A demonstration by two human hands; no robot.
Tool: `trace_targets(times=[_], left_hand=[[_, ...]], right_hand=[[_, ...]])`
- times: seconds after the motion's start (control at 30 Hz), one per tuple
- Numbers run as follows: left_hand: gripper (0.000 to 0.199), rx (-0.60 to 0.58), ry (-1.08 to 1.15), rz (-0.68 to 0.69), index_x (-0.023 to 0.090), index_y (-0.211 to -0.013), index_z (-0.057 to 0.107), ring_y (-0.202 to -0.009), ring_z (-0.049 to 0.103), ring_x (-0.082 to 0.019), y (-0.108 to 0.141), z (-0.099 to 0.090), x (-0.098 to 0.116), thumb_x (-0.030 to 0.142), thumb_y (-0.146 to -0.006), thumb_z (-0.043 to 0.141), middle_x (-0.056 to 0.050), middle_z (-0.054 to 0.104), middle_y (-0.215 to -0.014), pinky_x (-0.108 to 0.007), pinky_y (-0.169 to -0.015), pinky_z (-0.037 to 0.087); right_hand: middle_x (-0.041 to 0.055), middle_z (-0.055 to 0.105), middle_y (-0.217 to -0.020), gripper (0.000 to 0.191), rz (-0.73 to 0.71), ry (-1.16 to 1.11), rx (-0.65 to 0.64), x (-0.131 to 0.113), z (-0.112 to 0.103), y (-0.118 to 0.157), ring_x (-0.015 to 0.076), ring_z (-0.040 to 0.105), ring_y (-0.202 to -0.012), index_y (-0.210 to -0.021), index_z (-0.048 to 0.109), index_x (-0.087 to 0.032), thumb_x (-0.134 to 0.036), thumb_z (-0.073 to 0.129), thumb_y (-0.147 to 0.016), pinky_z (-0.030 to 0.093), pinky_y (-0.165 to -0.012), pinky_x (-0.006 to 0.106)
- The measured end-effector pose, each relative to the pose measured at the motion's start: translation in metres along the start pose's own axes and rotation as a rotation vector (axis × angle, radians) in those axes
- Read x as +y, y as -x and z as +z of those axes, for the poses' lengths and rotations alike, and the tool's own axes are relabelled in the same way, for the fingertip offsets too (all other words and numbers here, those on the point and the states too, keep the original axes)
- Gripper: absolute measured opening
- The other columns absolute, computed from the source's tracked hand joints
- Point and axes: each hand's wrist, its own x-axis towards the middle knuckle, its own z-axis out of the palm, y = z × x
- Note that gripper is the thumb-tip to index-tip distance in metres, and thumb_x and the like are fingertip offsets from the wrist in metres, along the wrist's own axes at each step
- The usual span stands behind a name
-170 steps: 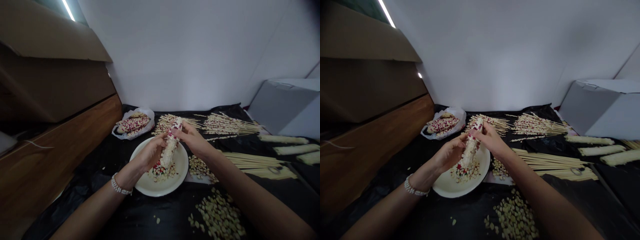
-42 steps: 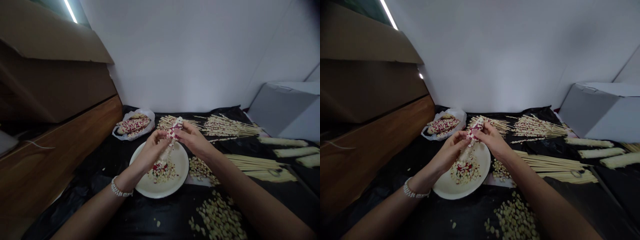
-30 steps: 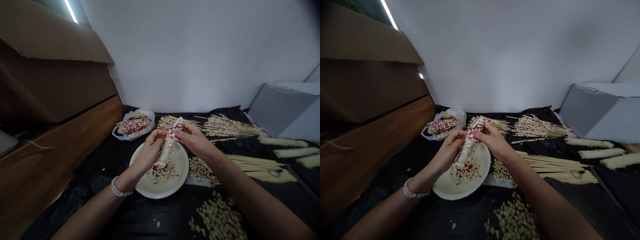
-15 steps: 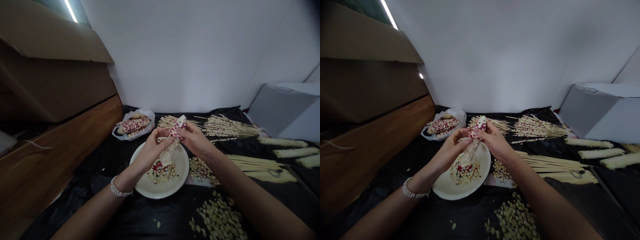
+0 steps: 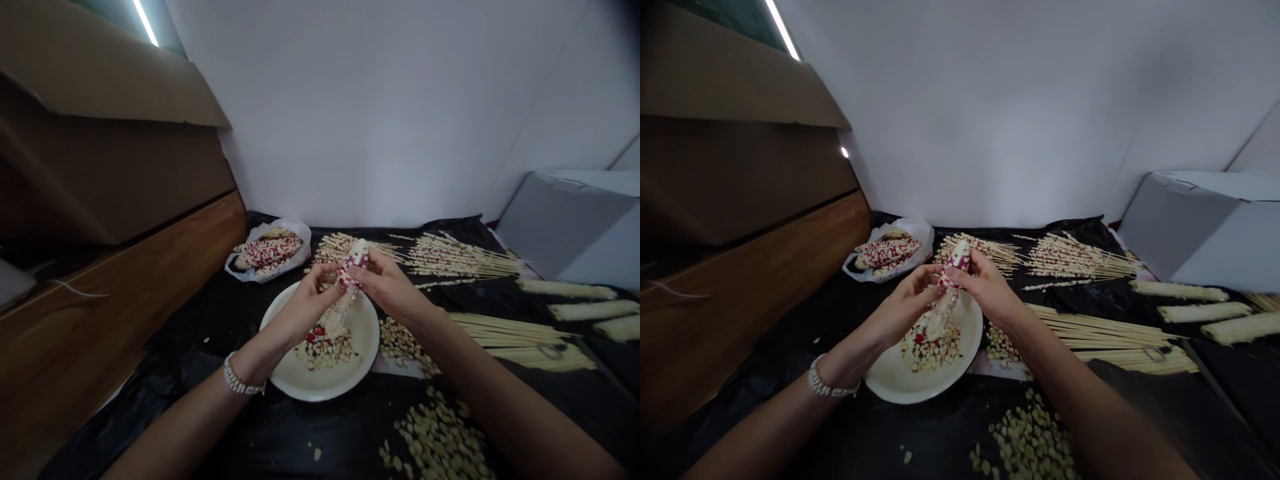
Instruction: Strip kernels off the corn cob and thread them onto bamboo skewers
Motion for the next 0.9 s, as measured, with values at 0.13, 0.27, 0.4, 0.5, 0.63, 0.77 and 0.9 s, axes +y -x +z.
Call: trace_targets(times=[0.13,0.27,0.4,0.5,0.63,0.77,0.9], left_hand=[[0.032,0.041,-0.172,0.085,0.018,-0.112,0.053,-0.083,0.057,-0.017,0.001,0.003,-0.005,0.02,-0.08,0.056,-0.004,0.061,-0.095,-0.031,-0.074,0.044],[0.031,0.101,-0.384,0.202,0.02,-0.108,0.055,-0.083,0.056,-0.018,0.0,-0.001,-0.011,0.013,-0.079,0.049,-0.001,0.06,-0.088,-0.032,-0.075,0.043],[0.028,0.11,-0.272,0.174,0.019,-0.095,0.056,-0.075,0.054,-0.015,-0.002,-0.004,-0.006,0.004,-0.073,0.046,0.0,0.059,-0.083,-0.029,-0.07,0.042],[0.024,0.075,-0.054,0.049,0.02,-0.101,0.058,-0.075,0.055,-0.014,-0.002,-0.004,0.001,0.011,-0.079,0.053,0.0,0.06,-0.084,-0.027,-0.067,0.041],[0.021,-0.005,0.24,-0.112,0.022,-0.102,0.062,-0.082,0.057,-0.014,0.0,-0.004,0.004,0.034,-0.085,0.062,-0.001,0.062,-0.093,-0.027,-0.071,0.043],[0.027,-0.05,0.3,-0.135,0.023,-0.101,0.064,-0.086,0.059,-0.014,0.0,-0.004,0.003,0.037,-0.08,0.071,-0.002,0.064,-0.097,-0.028,-0.074,0.043],[0.029,-0.046,0.311,-0.157,0.023,-0.102,0.065,-0.085,0.058,-0.014,0.0,-0.004,0.003,0.033,-0.077,0.075,-0.001,0.065,-0.097,-0.029,-0.075,0.043]], right_hand=[[0.0047,0.065,-0.102,0.043,-0.009,0.085,0.029,0.001,0.003,0.002,0.0216,0.059,-0.092,-0.109,0.058,-0.026,-0.039,0.076,-0.071,0.048,-0.086,0.041],[0.0042,0.065,-0.102,0.045,-0.024,0.146,0.044,-0.001,0.007,0.005,0.0216,0.059,-0.094,-0.108,0.059,-0.025,-0.037,0.078,-0.068,0.046,-0.089,0.041],[0.0037,0.065,-0.101,0.046,0.004,0.075,0.011,-0.006,0.009,0.007,0.0206,0.06,-0.092,-0.11,0.059,-0.025,-0.038,0.077,-0.07,0.048,-0.087,0.04],[0.0031,0.065,-0.102,0.046,0.005,-0.021,-0.002,-0.009,0.006,0.006,0.0194,0.06,-0.092,-0.113,0.059,-0.027,-0.036,0.077,-0.071,0.048,-0.087,0.038],[0.0027,0.065,-0.102,0.049,0.013,-0.11,-0.003,-0.012,-0.001,0.003,0.0188,0.06,-0.093,-0.116,0.06,-0.027,-0.034,0.077,-0.071,0.047,-0.089,0.038],[0.0027,0.064,-0.101,0.047,0.012,-0.143,-0.018,-0.012,-0.003,0.002,0.0178,0.059,-0.092,-0.115,0.061,-0.026,-0.031,0.078,-0.071,0.048,-0.087,0.035],[0.0029,0.064,-0.102,0.046,-0.002,-0.11,-0.03,-0.009,-0.003,0.001,0.0177,0.059,-0.091,-0.116,0.06,-0.027,-0.033,0.077,-0.073,0.048,-0.086,0.035]])
